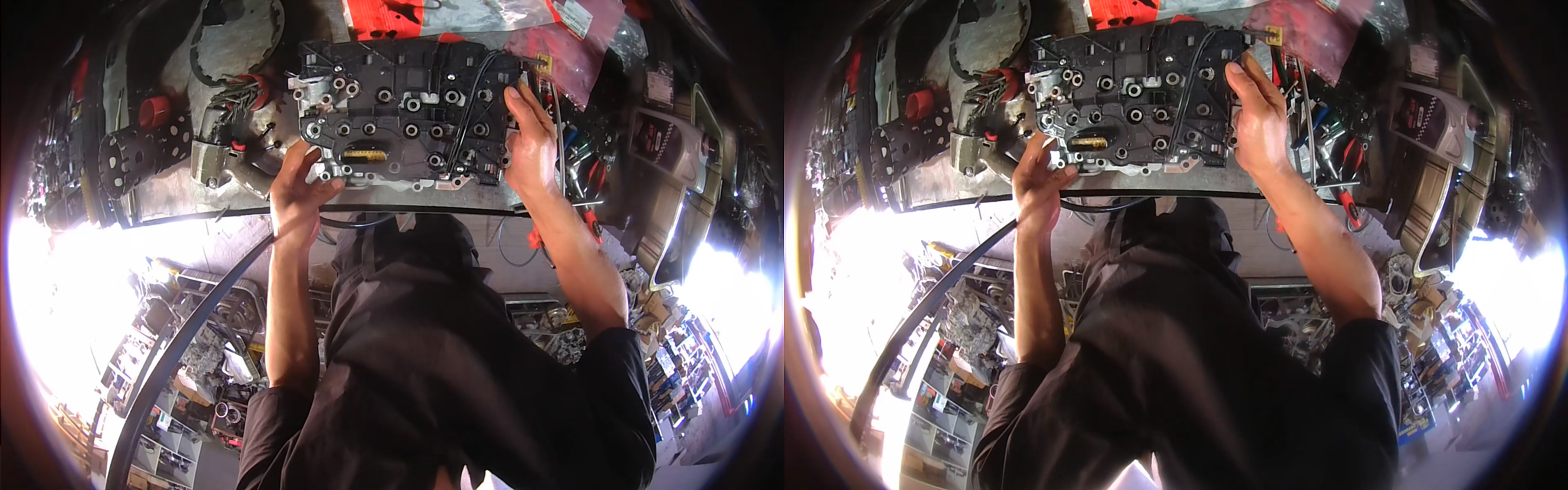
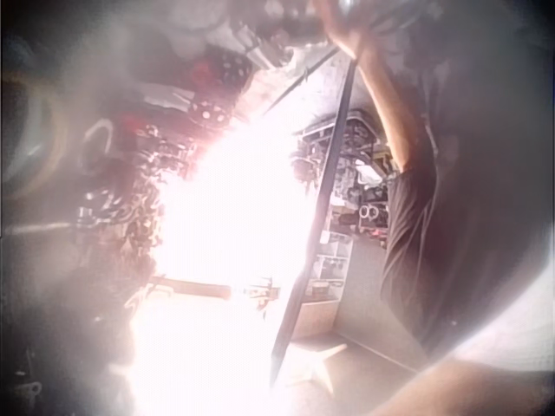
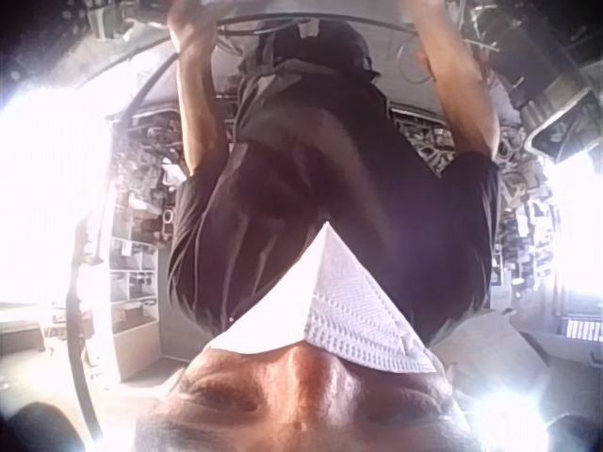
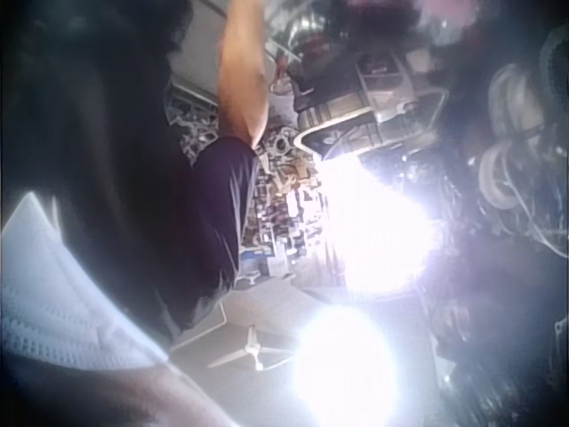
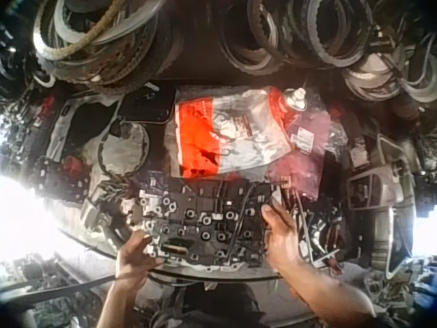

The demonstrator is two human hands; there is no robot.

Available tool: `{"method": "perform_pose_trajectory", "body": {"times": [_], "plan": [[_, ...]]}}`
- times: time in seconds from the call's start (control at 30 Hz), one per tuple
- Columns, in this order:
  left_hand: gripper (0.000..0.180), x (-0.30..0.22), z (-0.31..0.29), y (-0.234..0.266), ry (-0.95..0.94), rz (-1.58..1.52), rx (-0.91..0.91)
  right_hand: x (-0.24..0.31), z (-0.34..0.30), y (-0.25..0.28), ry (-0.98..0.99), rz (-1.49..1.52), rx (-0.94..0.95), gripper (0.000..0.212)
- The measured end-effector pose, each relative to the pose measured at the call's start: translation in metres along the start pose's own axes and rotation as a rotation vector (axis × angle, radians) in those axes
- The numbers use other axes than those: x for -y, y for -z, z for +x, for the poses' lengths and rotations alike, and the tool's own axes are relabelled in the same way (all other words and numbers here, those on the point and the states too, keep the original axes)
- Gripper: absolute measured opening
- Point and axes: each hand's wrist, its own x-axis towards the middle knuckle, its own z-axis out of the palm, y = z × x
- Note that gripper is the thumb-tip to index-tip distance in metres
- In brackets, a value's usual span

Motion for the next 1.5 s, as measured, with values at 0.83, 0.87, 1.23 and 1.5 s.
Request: {"method": "perform_pose_trajectory", "body": {"times": [0.83,0.87,1.23,1.5], "plan": [[0.074,0.000,0.001,-0.003,-0.024,0.036,0.029,0.000,-0.003,0.002,-0.007,0.029,-0.040,0.069],[0.075,0.000,0.002,-0.001,-0.016,0.025,0.031,-0.001,-0.002,0.001,0.011,0.033,-0.046,0.069],[0.079,0.016,0.000,0.014,-0.058,-0.024,0.036,-0.019,0.010,0.011,0.187,0.008,0.115,0.058],[0.078,0.024,-0.008,0.006,-0.124,0.043,0.041,-0.017,0.009,0.010,0.196,-0.003,0.098,0.052]]}}
